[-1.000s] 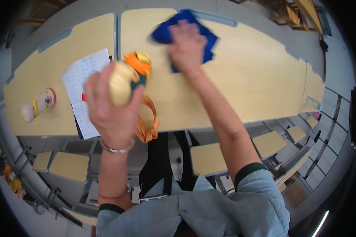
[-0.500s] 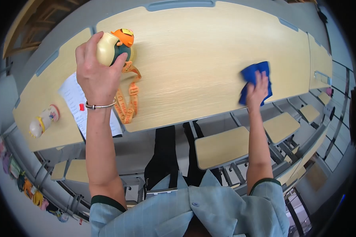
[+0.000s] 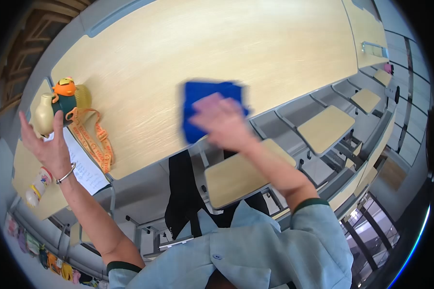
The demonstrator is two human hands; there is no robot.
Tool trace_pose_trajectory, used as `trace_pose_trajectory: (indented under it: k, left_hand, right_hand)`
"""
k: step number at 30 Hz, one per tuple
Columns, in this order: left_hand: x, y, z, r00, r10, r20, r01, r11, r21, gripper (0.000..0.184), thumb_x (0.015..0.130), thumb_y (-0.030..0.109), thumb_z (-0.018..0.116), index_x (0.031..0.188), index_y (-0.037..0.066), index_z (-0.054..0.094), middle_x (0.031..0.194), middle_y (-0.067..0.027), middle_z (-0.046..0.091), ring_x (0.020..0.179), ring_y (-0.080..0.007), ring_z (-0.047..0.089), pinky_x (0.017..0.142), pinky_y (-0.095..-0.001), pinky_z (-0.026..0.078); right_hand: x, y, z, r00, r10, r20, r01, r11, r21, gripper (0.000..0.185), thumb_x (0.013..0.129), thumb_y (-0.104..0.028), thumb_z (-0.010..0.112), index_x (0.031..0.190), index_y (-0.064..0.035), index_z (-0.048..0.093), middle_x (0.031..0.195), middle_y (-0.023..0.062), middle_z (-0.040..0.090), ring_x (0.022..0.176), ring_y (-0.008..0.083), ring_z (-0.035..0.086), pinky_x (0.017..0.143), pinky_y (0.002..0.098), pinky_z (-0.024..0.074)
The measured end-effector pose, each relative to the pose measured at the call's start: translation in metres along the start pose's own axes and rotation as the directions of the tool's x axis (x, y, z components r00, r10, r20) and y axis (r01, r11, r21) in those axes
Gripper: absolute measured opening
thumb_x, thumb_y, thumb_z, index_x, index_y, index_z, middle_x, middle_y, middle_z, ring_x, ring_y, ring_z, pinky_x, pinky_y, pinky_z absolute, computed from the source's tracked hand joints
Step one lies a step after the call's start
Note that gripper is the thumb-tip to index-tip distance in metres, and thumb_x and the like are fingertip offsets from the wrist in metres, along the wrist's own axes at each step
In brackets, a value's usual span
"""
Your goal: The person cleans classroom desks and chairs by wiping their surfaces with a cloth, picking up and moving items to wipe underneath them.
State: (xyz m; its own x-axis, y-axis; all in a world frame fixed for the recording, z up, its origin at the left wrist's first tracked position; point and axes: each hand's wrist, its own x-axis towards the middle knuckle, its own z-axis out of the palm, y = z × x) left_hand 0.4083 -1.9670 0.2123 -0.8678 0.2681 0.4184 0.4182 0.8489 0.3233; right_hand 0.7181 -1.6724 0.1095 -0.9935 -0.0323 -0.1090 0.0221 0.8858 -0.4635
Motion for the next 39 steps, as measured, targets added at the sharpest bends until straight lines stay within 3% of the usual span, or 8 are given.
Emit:
trace_pose_trajectory:
  k: [5, 9, 13, 15, 18, 23, 33, 39]
  left_hand:
    - [-0.065, 0.052, -0.006, 0.984, 0.093, -0.153, -0.071, 0.987, 0.142, 0.063, 0.088, 0.024, 0.079, 0.139, -0.002, 0.053, 0.139, -0.0197, 0.055, 0.128, -0.0345, 0.052, 0.108, -0.0448, 0.043]
    - [-0.162, 0.144, 0.058, 0.99, -0.02, 0.14, 0.041, 0.988, -0.15, 0.053, 0.092, 0.017, 0.07, 0.138, -0.002, 0.053, 0.143, -0.0212, 0.053, 0.136, -0.038, 0.046, 0.115, -0.0481, 0.036]
    - [-0.223, 0.223, 0.134, 0.954, -0.195, 0.229, 0.239, 0.954, -0.182, 0.049, 0.098, 0.02, 0.058, 0.141, -0.002, 0.051, 0.149, -0.0238, 0.043, 0.141, -0.0405, 0.038, 0.117, -0.0508, 0.03]
    - [-0.227, 0.233, 0.15, 0.964, -0.225, 0.142, 0.24, 0.965, -0.103, 0.048, 0.099, 0.02, 0.056, 0.14, -0.003, 0.05, 0.147, -0.0241, 0.044, 0.138, -0.041, 0.039, 0.115, -0.0511, 0.03]
    - [-0.222, 0.247, 0.163, 0.955, -0.29, 0.055, 0.294, 0.953, -0.073, 0.047, 0.1, 0.019, 0.054, 0.139, -0.006, 0.049, 0.146, -0.0248, 0.045, 0.137, -0.0414, 0.04, 0.115, -0.0508, 0.03]
    - [-0.228, 0.238, 0.168, 0.957, -0.28, 0.071, 0.281, 0.96, -0.004, 0.046, 0.101, 0.018, 0.052, 0.14, -0.007, 0.048, 0.147, -0.026, 0.043, 0.138, -0.0409, 0.039, 0.116, -0.0499, 0.03]
    - [-0.231, 0.239, 0.172, 0.943, -0.315, 0.105, 0.311, 0.949, 0.057, 0.047, 0.103, 0.019, 0.049, 0.142, -0.007, 0.045, 0.152, -0.0243, 0.037, 0.143, -0.0381, 0.036, 0.118, -0.0475, 0.029]
    - [-0.228, 0.242, 0.169, 0.942, -0.302, 0.146, 0.302, 0.953, 0.02, 0.052, 0.103, 0.024, 0.052, 0.144, -0.008, 0.042, 0.154, -0.0257, 0.034, 0.144, -0.0398, 0.033, 0.119, -0.0501, 0.027]
  right_hand:
    - [-0.134, 0.271, -0.094, 0.658, 0.337, -0.673, -0.556, 0.821, -0.133, 0.051, 0.082, -0.015, 0.061, 0.132, -0.0101, 0.062, 0.14, 0.0195, 0.057, 0.127, 0.0425, 0.052, 0.109, 0.0511, 0.0405]
    - [-0.11, 0.364, -0.105, 0.067, 0.725, -0.685, -0.984, 0.163, 0.076, 0.056, 0.097, -0.045, 0.054, 0.149, -0.0235, 0.048, 0.156, 0.0148, 0.043, 0.14, 0.0429, 0.039, 0.106, 0.0633, 0.0358]
    - [0.005, 0.243, -0.046, 0.769, 0.323, -0.551, -0.573, 0.731, -0.372, 0.058, 0.092, -0.025, 0.055, 0.149, -0.0195, 0.047, 0.162, 0.0105, 0.034, 0.152, 0.0391, 0.023, 0.117, 0.0633, 0.0179]
    - [0.067, 0.129, -0.011, 0.891, 0.175, -0.418, -0.276, 0.942, -0.193, 0.063, 0.087, -0.025, 0.059, 0.149, -0.0202, 0.047, 0.162, 0.0112, 0.034, 0.152, 0.0398, 0.021, 0.119, 0.0624, 0.0153]
    - [0.141, 0.044, -0.001, 0.915, -0.249, -0.318, 0.306, 0.941, 0.146, 0.064, 0.075, -0.037, 0.074, 0.136, -0.0211, 0.062, 0.159, 0.0142, 0.038, 0.151, 0.0406, 0.024, 0.118, 0.0624, 0.0196]
    - [0.221, 0.093, -0.036, 0.838, -0.502, -0.214, 0.501, 0.863, -0.062, 0.052, 0.08, -0.038, 0.071, 0.131, -0.031, 0.065, 0.153, 0.007, 0.047, 0.145, 0.0327, 0.037, 0.117, 0.0556, 0.0271]
    - [0.09, 0.582, -0.245, 0.69, 0.288, -0.663, -0.568, 0.784, -0.25, 0.056, 0.092, -0.048, 0.059, 0.146, -0.0361, 0.051, 0.156, 0.0063, 0.044, 0.145, 0.028, 0.038, 0.111, 0.053, 0.0333]
    - [-0.091, 0.649, -0.261, 0.428, 0.587, -0.688, -0.842, 0.535, -0.068, 0.056, 0.096, -0.054, 0.051, 0.149, -0.0378, 0.046, 0.16, 0.0055, 0.039, 0.146, 0.0287, 0.036, 0.113, 0.0538, 0.0305]
